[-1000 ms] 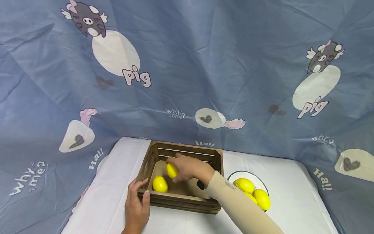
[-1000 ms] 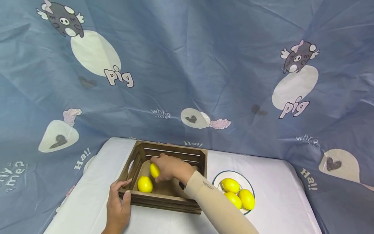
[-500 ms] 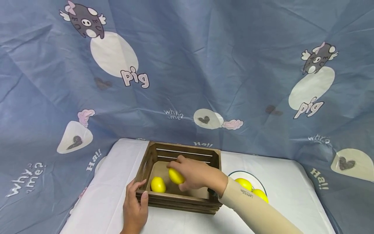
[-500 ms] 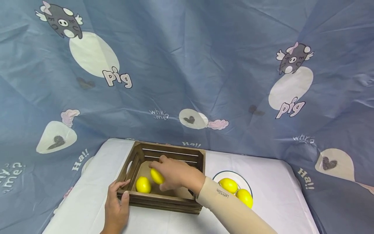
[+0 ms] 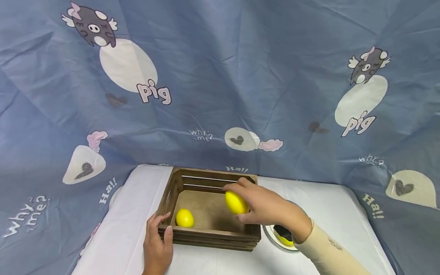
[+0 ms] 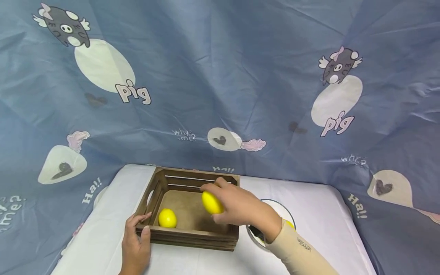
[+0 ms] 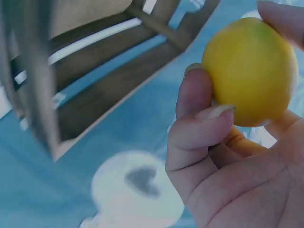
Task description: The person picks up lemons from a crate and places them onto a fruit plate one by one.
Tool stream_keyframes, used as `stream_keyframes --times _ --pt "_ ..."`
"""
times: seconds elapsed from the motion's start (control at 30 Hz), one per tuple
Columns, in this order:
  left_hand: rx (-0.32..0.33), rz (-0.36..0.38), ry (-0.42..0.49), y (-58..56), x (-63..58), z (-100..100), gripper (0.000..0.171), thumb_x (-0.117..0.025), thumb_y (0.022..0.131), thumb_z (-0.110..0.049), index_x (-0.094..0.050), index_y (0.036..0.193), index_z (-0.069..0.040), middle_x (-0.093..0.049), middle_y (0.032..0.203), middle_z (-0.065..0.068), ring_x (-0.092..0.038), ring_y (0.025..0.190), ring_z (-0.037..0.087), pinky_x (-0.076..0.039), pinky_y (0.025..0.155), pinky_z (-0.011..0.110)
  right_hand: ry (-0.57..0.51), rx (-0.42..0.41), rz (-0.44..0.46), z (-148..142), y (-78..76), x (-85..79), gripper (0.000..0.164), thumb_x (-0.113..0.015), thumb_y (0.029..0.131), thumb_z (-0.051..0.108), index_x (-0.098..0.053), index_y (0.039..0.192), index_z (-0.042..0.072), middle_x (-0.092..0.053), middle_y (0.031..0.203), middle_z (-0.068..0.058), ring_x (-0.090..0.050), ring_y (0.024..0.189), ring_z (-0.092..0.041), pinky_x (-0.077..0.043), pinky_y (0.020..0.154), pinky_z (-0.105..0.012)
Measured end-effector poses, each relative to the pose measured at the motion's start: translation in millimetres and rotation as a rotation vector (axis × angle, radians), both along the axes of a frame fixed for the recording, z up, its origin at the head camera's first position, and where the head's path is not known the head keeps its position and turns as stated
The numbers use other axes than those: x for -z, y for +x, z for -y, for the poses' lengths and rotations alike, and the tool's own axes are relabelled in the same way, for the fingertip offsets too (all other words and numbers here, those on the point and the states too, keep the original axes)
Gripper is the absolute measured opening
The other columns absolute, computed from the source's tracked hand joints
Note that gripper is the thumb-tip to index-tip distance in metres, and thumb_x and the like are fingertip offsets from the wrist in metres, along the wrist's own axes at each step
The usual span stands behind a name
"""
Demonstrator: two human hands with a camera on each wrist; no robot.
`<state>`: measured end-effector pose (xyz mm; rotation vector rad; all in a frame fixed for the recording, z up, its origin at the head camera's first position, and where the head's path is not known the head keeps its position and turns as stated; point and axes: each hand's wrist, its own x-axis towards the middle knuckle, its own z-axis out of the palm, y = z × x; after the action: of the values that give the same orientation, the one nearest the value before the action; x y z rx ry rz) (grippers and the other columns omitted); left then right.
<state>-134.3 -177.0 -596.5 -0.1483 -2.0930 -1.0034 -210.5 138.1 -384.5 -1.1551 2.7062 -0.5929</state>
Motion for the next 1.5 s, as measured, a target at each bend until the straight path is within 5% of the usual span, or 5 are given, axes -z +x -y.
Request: stream_keyframes --times 0.53,0.77,1.0,1.2,1.5 --pt "0.001 0.006 0.005 1.4 1.6 -2 0.033 -0.057 0.104 -0.014 -0.051 0.132 0.004 -0.064 0.129 0.015 -0.049 0.135 0.026 -0.024 0.117 0.018 -0.163 0.311 -0.001 -124 18.1 35.0 0.076 -0.086 0.084 0.024 -0.051 0.152 0.015 -0.06 0.137 -0.004 -0.059 0.107 -0.017 -0.054 0.09 -0.048" --pt "-0.005 0.009 0.023 3.2 0.1 -1 0.033 -0.058 0.103 -0.01 -0.051 0.133 0.003 -0.065 0.128 0.013 -0.049 0.134 0.026 -0.025 0.117 0.019 -0.196 0.41 0.059 -159 16.0 59.6 0.078 -0.082 0.087 0.019 -0.044 0.154 0.009 -0.059 0.141 -0.014 -0.06 0.102 -0.023 -0.053 0.077 -0.045" --pt "-0.001 0.016 0.025 2.2 -2.1 -1 0.034 -0.06 0.101 -0.007 -0.051 0.133 0.003 -0.064 0.129 0.015 -0.05 0.132 0.023 -0.025 0.115 0.017 -0.205 0.533 0.135 -186 0.1 101.1 0.077 -0.078 0.086 0.01 -0.04 0.153 0.006 -0.061 0.131 -0.019 -0.06 0.095 -0.025 -0.052 0.078 -0.043" --pt "-0.006 0.029 0.028 2.7 0.3 -1 0.034 -0.06 0.1 -0.006 -0.051 0.131 0.005 -0.064 0.128 0.015 -0.048 0.135 0.024 -0.024 0.118 0.019 -0.118 0.613 0.199 -194 -5.9 131.8 0.078 -0.079 0.087 0.014 -0.039 0.154 0.006 -0.057 0.139 -0.025 -0.061 0.106 -0.033 -0.053 0.089 -0.056" --pt "-0.001 0.003 0.018 0.1 0.5 -1 0.035 -0.059 0.099 -0.005 -0.052 0.131 0.006 -0.064 0.128 0.016 -0.05 0.133 0.02 -0.026 0.116 0.017 -0.072 0.628 0.189 -190 -10.5 150.8 0.075 -0.078 0.088 0.015 -0.041 0.152 0.002 -0.054 0.14 -0.026 -0.058 0.111 -0.036 -0.049 0.096 -0.062"
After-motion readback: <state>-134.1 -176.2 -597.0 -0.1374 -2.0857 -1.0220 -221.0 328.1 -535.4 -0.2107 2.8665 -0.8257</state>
